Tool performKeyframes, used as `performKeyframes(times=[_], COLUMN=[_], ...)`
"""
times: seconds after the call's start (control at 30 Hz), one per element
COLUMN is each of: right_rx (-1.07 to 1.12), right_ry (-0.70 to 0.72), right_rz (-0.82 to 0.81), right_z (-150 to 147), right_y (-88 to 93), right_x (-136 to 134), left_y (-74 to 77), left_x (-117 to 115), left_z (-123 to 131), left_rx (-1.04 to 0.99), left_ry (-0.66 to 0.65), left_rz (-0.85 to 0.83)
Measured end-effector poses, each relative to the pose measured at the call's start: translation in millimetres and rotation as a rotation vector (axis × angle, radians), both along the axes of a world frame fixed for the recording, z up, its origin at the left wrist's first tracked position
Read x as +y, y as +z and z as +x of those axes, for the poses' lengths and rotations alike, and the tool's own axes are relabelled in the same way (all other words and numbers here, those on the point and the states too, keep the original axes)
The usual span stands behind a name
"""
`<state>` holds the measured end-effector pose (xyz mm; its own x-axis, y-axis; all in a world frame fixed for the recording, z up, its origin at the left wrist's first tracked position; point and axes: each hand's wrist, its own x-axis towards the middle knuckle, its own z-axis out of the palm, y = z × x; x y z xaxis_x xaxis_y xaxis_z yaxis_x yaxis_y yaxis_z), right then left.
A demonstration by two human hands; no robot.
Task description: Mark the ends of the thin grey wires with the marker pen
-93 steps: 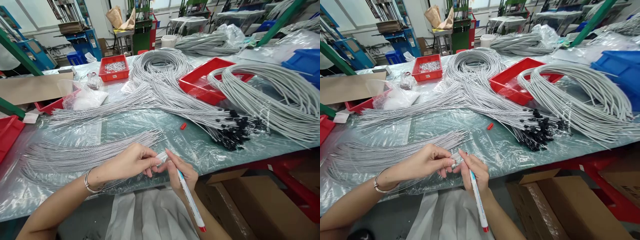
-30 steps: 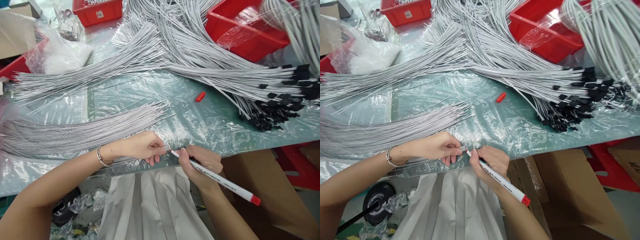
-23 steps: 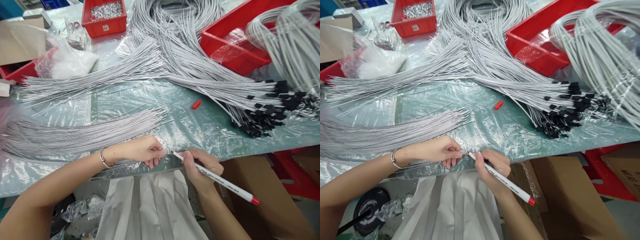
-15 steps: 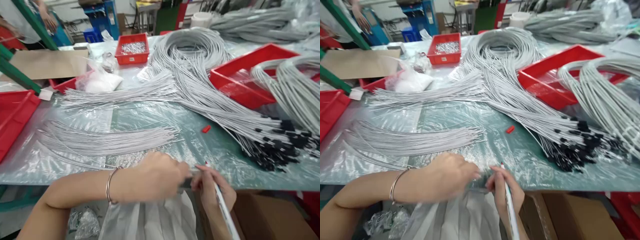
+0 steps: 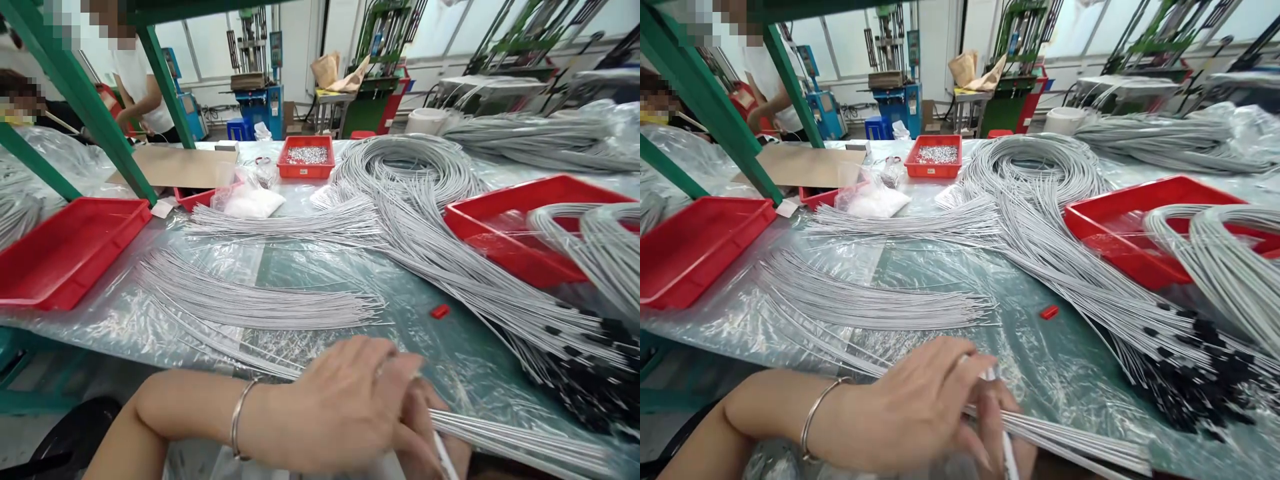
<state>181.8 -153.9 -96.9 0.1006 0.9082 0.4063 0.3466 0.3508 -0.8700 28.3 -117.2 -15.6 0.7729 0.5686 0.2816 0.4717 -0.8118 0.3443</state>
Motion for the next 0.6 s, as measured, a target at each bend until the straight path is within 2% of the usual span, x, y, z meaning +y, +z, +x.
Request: performKeyframes(times=[0.1, 0.17, 0.27, 0.37, 0.43, 0.5, 0.53, 0.6], right_rx=[0.487, 0.732, 0.791, 0.669, 0.549, 0.463, 0.444, 0.479], right_ry=[-0.03, -0.035, 0.025, 0.131, 0.25, 0.358, 0.387, 0.347], right_rz=[-0.079, -0.17, -0.264, -0.266, -0.259, -0.261, -0.265, -0.279], right_z=[-1, 1, 5, 8, 12, 17, 19, 20], right_y=[-0.9, -2.3, -8.5, -20.1, -28.6, -36.0, -39.1, -44.0], right_x=[2, 3, 4, 7, 10, 13, 14, 14], left_y=[-5.2, -4.6, 7.1, 28.7, 42.5, 51.3, 53.0, 51.2], left_x=[3, 5, 6, 18, 41, 76, 98, 146], left_z=[-36, -56, -76, -86, -90, -93, -94, -96], left_rx=[0.206, 0.31, 0.35, 0.423, 0.492, 0.539, 0.563, 0.606], left_ry=[-0.016, -0.039, 0.015, 0.127, 0.216, 0.312, 0.371, 0.496], left_rz=[-0.163, -0.264, -0.279, -0.169, -0.093, -0.026, 0.006, 0.037])
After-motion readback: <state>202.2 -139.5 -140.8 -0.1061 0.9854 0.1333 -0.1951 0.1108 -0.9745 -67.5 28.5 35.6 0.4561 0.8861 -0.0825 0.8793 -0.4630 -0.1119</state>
